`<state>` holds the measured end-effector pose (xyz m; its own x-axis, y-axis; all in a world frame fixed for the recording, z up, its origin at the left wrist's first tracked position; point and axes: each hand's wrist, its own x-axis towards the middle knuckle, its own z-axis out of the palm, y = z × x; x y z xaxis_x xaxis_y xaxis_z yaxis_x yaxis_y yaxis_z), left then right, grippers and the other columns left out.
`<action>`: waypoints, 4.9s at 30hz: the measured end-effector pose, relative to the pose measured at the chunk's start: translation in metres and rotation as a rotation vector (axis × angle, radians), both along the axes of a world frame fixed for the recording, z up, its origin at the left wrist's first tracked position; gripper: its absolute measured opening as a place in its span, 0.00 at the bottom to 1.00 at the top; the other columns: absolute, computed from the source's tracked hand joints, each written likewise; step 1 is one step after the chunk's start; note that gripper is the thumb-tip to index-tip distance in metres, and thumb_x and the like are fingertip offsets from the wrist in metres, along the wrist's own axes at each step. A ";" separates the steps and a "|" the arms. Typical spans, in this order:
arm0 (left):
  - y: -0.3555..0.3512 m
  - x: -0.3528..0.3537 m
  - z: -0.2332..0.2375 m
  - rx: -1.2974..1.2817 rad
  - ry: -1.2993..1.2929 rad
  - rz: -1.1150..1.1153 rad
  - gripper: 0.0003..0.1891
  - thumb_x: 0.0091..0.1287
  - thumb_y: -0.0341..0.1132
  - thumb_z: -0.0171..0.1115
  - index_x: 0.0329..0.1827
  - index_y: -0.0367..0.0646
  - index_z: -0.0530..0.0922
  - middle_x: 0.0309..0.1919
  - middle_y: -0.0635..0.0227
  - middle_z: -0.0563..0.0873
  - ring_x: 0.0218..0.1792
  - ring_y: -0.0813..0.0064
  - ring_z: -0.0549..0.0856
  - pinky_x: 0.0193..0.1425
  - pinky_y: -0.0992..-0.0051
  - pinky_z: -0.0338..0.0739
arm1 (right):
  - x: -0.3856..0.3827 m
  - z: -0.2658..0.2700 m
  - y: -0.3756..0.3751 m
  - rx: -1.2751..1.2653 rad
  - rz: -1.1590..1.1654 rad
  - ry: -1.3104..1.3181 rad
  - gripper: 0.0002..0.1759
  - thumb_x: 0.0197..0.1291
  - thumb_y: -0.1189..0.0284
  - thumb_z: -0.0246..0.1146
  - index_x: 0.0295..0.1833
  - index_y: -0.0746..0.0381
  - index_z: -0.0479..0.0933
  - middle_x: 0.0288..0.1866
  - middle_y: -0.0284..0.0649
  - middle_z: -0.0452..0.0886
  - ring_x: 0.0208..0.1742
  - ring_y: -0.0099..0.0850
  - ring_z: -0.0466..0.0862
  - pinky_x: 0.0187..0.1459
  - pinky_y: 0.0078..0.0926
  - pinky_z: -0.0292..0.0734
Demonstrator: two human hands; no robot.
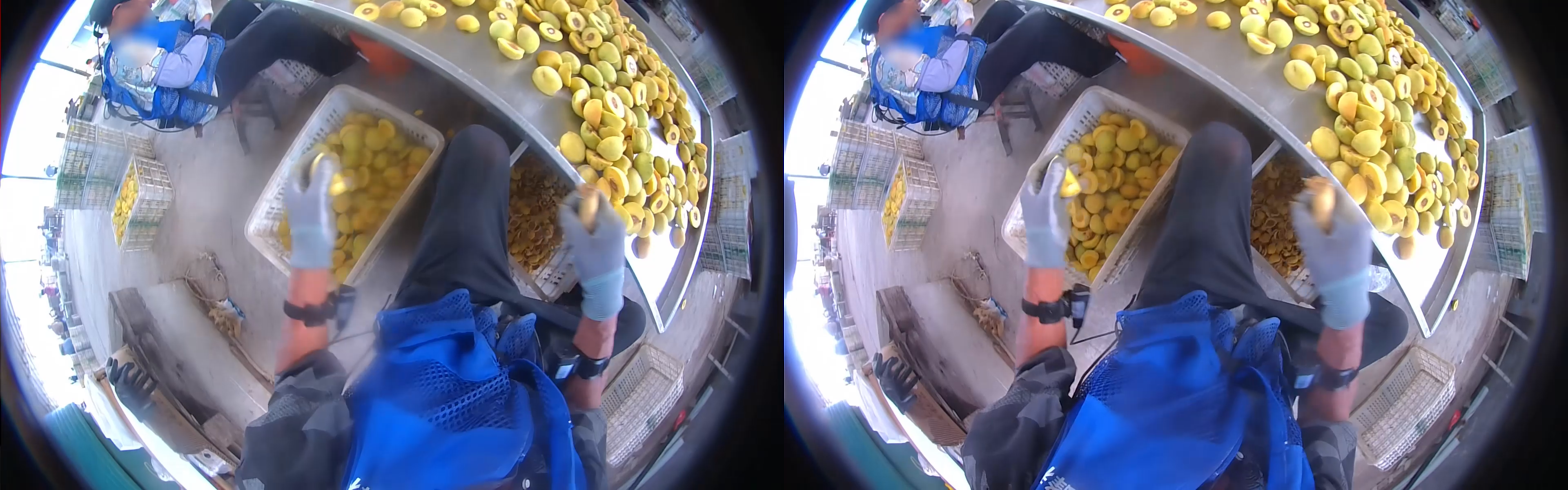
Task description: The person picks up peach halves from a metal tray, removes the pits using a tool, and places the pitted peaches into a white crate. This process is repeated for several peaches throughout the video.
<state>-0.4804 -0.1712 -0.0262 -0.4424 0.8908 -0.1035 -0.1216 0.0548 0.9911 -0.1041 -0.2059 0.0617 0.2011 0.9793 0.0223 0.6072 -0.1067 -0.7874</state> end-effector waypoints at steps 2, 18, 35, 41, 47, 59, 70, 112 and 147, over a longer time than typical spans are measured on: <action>-0.010 -0.043 -0.040 -0.191 -0.026 0.093 0.22 0.72 0.36 0.70 0.64 0.33 0.80 0.51 0.63 0.86 0.49 0.74 0.86 0.53 0.75 0.83 | 0.045 -0.026 -0.010 -0.037 -0.044 -0.109 0.11 0.64 0.72 0.66 0.50 0.65 0.82 0.30 0.39 0.84 0.29 0.27 0.83 0.36 0.29 0.79; -0.107 -0.098 -0.278 -0.842 0.975 -0.183 0.33 0.54 0.52 0.79 0.57 0.36 0.86 0.51 0.41 0.89 0.56 0.46 0.87 0.61 0.58 0.80 | 0.083 -0.078 -0.066 -0.456 -0.232 -0.119 0.25 0.60 0.70 0.68 0.62 0.69 0.80 0.34 0.45 0.85 0.34 0.34 0.86 0.39 0.33 0.81; -0.095 -0.104 -0.264 -1.076 1.171 -0.354 0.20 0.70 0.49 0.61 0.47 0.41 0.89 0.49 0.49 0.91 0.54 0.50 0.89 0.57 0.56 0.83 | 0.141 -0.121 -0.083 -0.036 -0.017 -0.631 0.24 0.62 0.71 0.67 0.64 0.67 0.79 0.35 0.41 0.84 0.35 0.30 0.86 0.40 0.31 0.82; -0.033 -0.102 -0.222 -0.697 1.204 -0.232 0.17 0.68 0.46 0.61 0.44 0.40 0.89 0.44 0.47 0.90 0.48 0.45 0.88 0.54 0.56 0.82 | 0.112 -0.074 -0.075 -0.330 -0.302 -0.008 0.23 0.63 0.72 0.68 0.63 0.68 0.79 0.34 0.40 0.84 0.31 0.28 0.84 0.35 0.30 0.81; 0.044 -0.069 -0.153 -0.301 0.916 -0.283 0.17 0.66 0.45 0.65 0.46 0.42 0.89 0.43 0.50 0.91 0.47 0.46 0.88 0.54 0.55 0.82 | 0.110 -0.086 -0.082 -0.290 -0.303 0.033 0.19 0.63 0.72 0.68 0.58 0.68 0.81 0.35 0.43 0.85 0.30 0.33 0.85 0.36 0.33 0.80; 0.105 -0.053 -0.184 -0.713 1.554 -0.297 0.20 0.66 0.44 0.68 0.59 0.50 0.80 0.63 0.60 0.79 0.65 0.54 0.78 0.64 0.57 0.77 | 0.099 -0.124 -0.091 -0.402 -0.268 -0.129 0.18 0.61 0.69 0.69 0.53 0.67 0.82 0.37 0.57 0.86 0.39 0.49 0.89 0.42 0.38 0.81; 0.076 -0.141 -0.264 -0.587 0.985 -0.133 0.35 0.60 0.42 0.74 0.72 0.48 0.74 0.61 0.51 0.84 0.63 0.45 0.81 0.67 0.55 0.77 | 0.066 -0.111 -0.049 -0.492 -0.151 -0.185 0.16 0.60 0.72 0.68 0.52 0.68 0.81 0.32 0.50 0.86 0.35 0.36 0.88 0.39 0.34 0.80; -0.046 -0.216 -0.281 -1.062 1.148 -0.097 0.38 0.65 0.44 0.68 0.74 0.31 0.68 0.70 0.40 0.76 0.71 0.44 0.76 0.72 0.59 0.75 | 0.029 -0.105 -0.029 -0.446 -0.014 -0.210 0.13 0.62 0.74 0.64 0.50 0.68 0.80 0.30 0.42 0.85 0.29 0.30 0.86 0.32 0.31 0.78; 0.138 -0.096 -0.235 -0.507 1.025 0.183 0.34 0.56 0.54 0.75 0.60 0.39 0.83 0.51 0.45 0.89 0.54 0.44 0.87 0.59 0.53 0.80 | 0.050 -0.121 -0.045 -0.449 -0.076 -0.231 0.15 0.60 0.68 0.69 0.48 0.67 0.81 0.28 0.54 0.84 0.31 0.46 0.89 0.33 0.39 0.80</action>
